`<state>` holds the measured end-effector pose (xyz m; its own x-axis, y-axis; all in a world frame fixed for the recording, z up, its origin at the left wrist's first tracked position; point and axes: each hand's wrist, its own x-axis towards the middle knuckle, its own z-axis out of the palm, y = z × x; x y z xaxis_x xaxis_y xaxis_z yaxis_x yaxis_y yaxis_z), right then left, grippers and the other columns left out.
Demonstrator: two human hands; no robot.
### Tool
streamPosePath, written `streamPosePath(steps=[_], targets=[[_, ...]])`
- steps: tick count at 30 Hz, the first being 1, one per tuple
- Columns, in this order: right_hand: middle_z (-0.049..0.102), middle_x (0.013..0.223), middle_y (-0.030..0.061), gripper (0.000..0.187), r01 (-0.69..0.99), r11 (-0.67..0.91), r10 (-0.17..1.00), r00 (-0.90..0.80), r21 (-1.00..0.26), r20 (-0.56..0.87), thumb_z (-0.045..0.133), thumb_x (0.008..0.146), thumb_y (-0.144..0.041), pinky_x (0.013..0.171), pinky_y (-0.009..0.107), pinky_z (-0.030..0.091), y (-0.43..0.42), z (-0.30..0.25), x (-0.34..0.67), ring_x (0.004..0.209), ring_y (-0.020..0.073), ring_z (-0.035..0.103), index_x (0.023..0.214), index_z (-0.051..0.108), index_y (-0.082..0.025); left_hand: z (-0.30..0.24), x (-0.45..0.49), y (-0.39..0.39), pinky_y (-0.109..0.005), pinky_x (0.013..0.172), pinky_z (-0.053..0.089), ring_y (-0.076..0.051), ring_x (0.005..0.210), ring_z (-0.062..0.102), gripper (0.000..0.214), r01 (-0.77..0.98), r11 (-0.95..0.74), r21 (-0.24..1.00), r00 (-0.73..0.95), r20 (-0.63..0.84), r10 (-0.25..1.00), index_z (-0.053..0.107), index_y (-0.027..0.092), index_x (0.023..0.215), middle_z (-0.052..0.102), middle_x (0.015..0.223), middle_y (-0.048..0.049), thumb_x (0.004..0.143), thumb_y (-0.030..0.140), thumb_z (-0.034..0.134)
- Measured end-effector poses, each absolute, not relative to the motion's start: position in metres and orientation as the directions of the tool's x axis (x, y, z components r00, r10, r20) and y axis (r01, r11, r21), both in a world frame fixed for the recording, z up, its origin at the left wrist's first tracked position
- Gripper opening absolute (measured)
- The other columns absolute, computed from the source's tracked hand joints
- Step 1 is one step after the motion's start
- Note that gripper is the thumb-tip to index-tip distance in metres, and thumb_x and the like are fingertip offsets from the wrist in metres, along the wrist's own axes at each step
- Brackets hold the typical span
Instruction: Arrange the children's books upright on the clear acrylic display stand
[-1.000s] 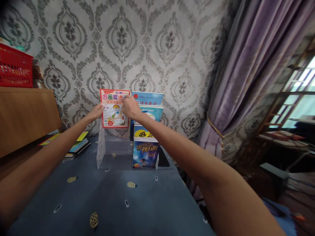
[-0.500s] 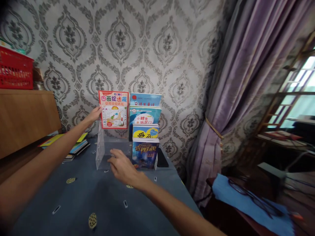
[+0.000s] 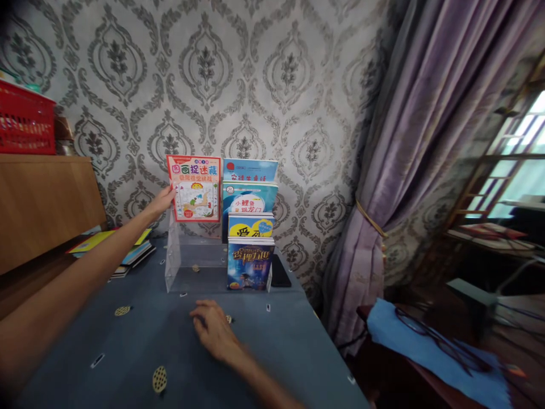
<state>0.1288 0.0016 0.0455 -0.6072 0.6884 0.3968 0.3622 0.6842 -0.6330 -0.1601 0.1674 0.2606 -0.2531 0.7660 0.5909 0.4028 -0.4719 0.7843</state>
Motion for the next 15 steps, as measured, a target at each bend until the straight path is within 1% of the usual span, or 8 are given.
streamPosePath(steps=[3, 7, 12, 15], targets=[[0.067, 0.129, 0.0107, 0.03, 0.371, 0.661, 0.71, -0.59, -0.652, 0.385, 0.054, 0.089, -0.016, 0.107, 0.049, 0.048, -0.003, 0.034, 0.129, 0.126, 0.0266, 0.06, 0.112, 0.071, -0.025, 0.258, -0.163, 0.171, -0.047, 0.105, 0.047, -0.029, 0.113, 0.064, 0.047, 0.412, -0.496, 0.765, -0.238, 0.615, 0.751, 0.063, 0.016, 0.115, 0.071, 0.119, -0.0104, 0.084, 0.05, 0.057], [0.069, 0.125, 0.0106, 0.031, 0.362, 0.64, 0.728, -0.569, -0.677, 0.383, 0.053, 0.09, -0.016, 0.107, 0.048, 0.047, -0.003, 0.02, 0.132, 0.124, 0.0264, 0.061, 0.112, 0.072, -0.025, 0.256, -0.169, 0.176, -0.047, 0.108, 0.044, -0.029, 0.115, 0.062, 0.046, 0.425, -0.511, 0.747, -0.228, 0.635, 0.738, 0.064, 0.017, 0.115, 0.071, 0.12, -0.0098, 0.083, 0.05, 0.059], [0.069, 0.126, 0.012, 0.029, 0.359, 0.6, 0.757, -0.546, -0.715, 0.36, 0.054, 0.091, -0.017, 0.108, 0.046, 0.046, 0.0, 0.009, 0.136, 0.124, 0.026, 0.061, 0.112, 0.072, -0.021, 0.251, -0.177, 0.187, -0.048, 0.112, 0.04, -0.029, 0.119, 0.06, 0.048, 0.448, -0.525, 0.723, -0.216, 0.658, 0.722, 0.062, 0.016, 0.121, 0.068, 0.127, -0.0103, 0.086, 0.047, 0.058], [0.069, 0.124, 0.0129, 0.027, 0.348, 0.595, 0.761, -0.533, -0.725, 0.369, 0.054, 0.09, -0.017, 0.107, 0.045, 0.046, 0.002, 0.005, 0.136, 0.123, 0.0259, 0.062, 0.11, 0.073, -0.019, 0.249, -0.181, 0.194, -0.049, 0.112, 0.04, -0.028, 0.119, 0.06, 0.048, 0.45, -0.58, 0.68, -0.167, 0.701, 0.693, 0.062, 0.016, 0.124, 0.068, 0.127, -0.0101, 0.087, 0.047, 0.057]])
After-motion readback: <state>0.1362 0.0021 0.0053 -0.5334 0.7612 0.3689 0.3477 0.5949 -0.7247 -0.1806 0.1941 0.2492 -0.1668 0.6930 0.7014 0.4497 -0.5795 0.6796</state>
